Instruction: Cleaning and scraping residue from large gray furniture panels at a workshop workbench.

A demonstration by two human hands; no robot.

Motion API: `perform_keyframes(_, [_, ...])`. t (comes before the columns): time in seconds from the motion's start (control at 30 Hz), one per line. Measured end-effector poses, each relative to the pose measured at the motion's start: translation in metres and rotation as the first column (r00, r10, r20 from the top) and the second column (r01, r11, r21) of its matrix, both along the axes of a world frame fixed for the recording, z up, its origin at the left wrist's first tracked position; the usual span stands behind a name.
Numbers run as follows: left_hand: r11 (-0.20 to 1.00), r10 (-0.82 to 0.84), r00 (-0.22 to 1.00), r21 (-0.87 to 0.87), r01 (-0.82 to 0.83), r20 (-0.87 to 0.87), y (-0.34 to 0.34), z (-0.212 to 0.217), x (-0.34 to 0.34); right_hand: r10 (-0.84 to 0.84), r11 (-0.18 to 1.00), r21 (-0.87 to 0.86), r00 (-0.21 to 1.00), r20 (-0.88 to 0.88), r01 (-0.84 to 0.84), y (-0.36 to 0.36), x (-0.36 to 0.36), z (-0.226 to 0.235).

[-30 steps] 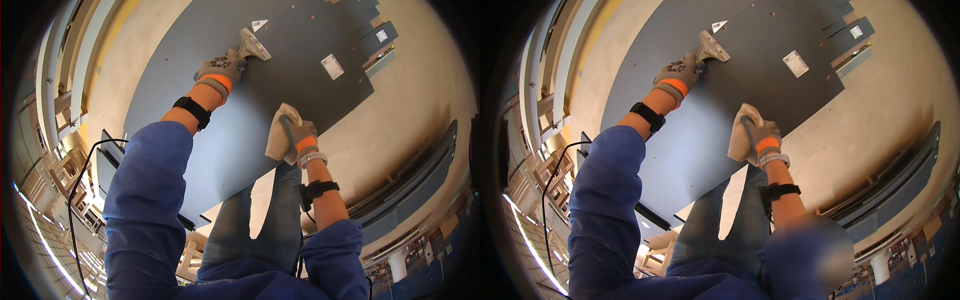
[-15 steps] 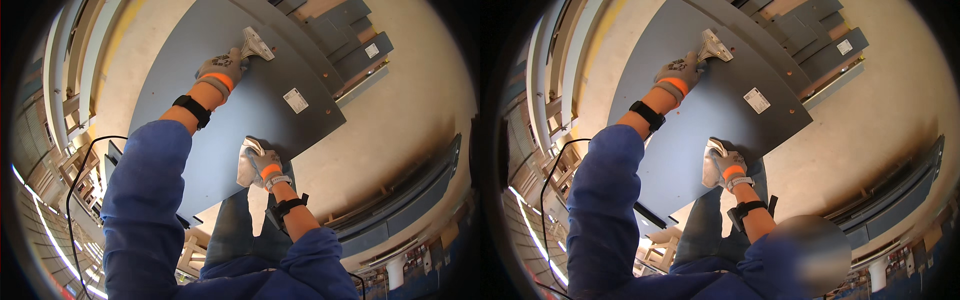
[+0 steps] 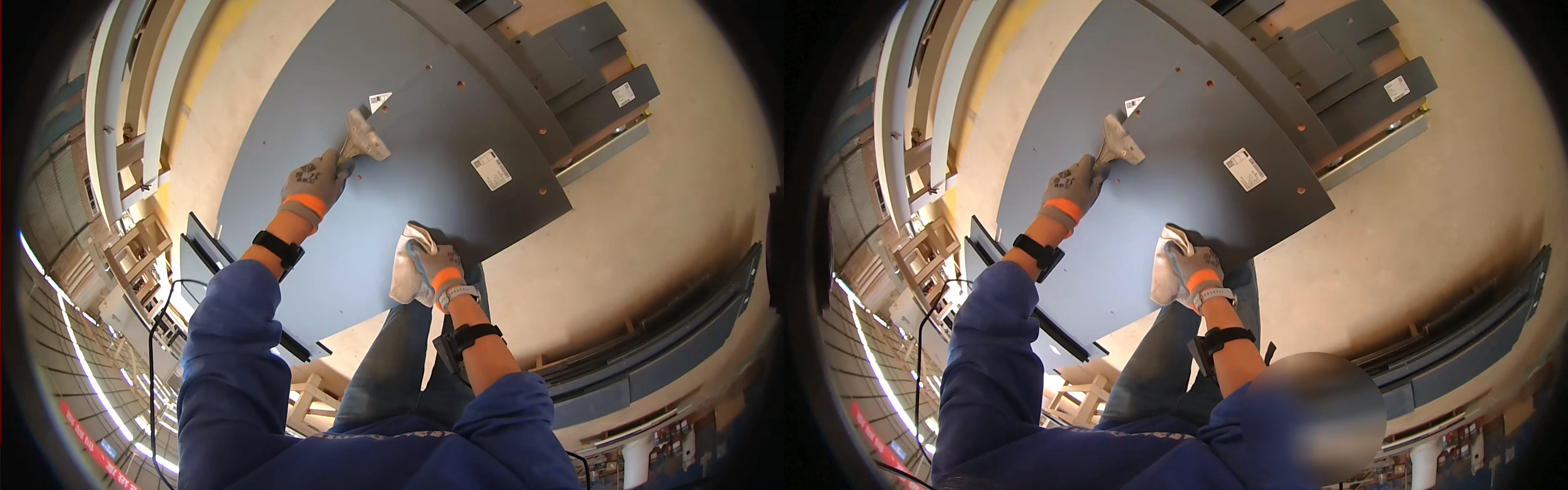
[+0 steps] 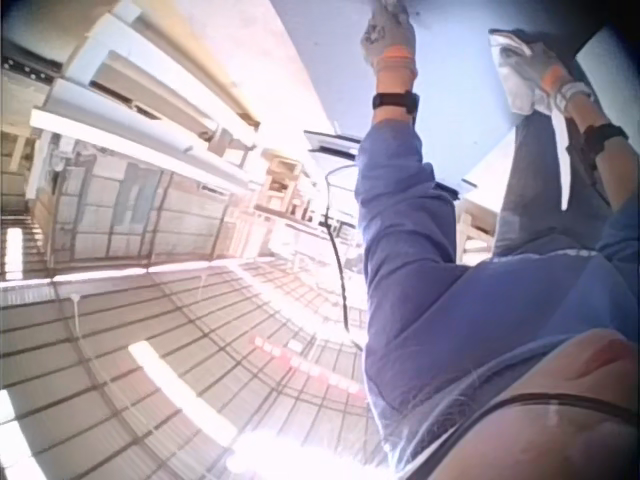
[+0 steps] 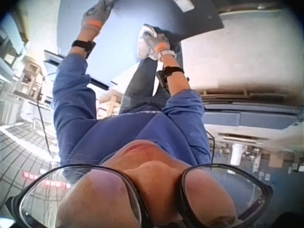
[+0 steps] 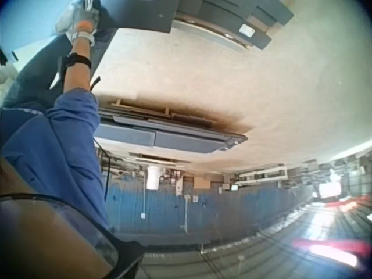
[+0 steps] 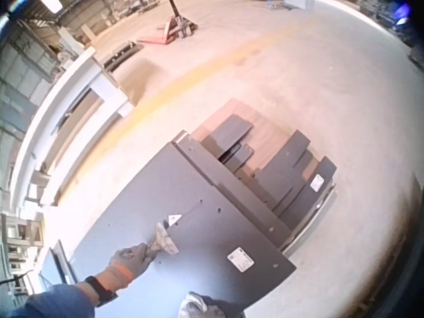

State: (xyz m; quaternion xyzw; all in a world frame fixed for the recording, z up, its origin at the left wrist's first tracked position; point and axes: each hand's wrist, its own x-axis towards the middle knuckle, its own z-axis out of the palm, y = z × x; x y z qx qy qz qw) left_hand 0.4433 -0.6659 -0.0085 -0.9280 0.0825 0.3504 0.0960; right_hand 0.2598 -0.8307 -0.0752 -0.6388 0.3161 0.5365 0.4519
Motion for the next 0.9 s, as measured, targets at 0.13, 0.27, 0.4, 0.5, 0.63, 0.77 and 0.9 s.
perform_keyframes(0.13, [0.988, 0.01, 0.999, -0.157, -0.005, 0.03, -0.039, -0.012, 0.021, 0.009, 1.0, -0.029, 1.0, -0.011, -0.01, 0.006, 0.0, -0.004])
perform_keyframes(0.27, [0.998, -0.025, 0.999, -0.053, 0.026, 0.022, -0.086, -0.005, 0.049, 0.014, 0.999, -0.047, 0.998, -0.067, -0.017, 0.003, -0.001, -0.006])
perform_keyframes(0.4, [0.996, -0.033, 0.999, -0.087, 0.03, -0.028, -0.059, -0.005, 0.043, -0.052, 0.996, -0.068, 0.999, -0.003, 0.051, 0.007, -0.005, -0.008])
perform_keyframes(0.5, [0.996, 0.018, 0.995, -0.081, -0.026, -0.095, -0.053, 0.003, 0.038, -0.046, 0.997, -0.065, 0.999, 0.023, 0.047, 0.005, -0.004, -0.009])
perform_keyframes(0.63, [0.998, -0.018, 0.995, -0.055, 0.013, -0.096, -0.064, 0.0, 0.045, -0.019, 0.999, -0.03, 0.999, -0.051, 0.018, 0.004, -0.005, -0.007])
perform_keyframes(0.77, [0.991, -0.068, 0.998, -0.113, 0.067, -0.006, -0.105, -0.015, 0.066, 0.0, 0.998, -0.069, 1.0, -0.005, -0.001, 0.006, -0.002, -0.003])
perform_keyframes(0.9, [0.963, -0.154, 0.98, -0.203, 0.178, 0.129, -0.145, -0.023, 0.08, -0.042, 0.996, -0.084, 0.999, 0.001, 0.042, 0.003, -0.006, -0.001])
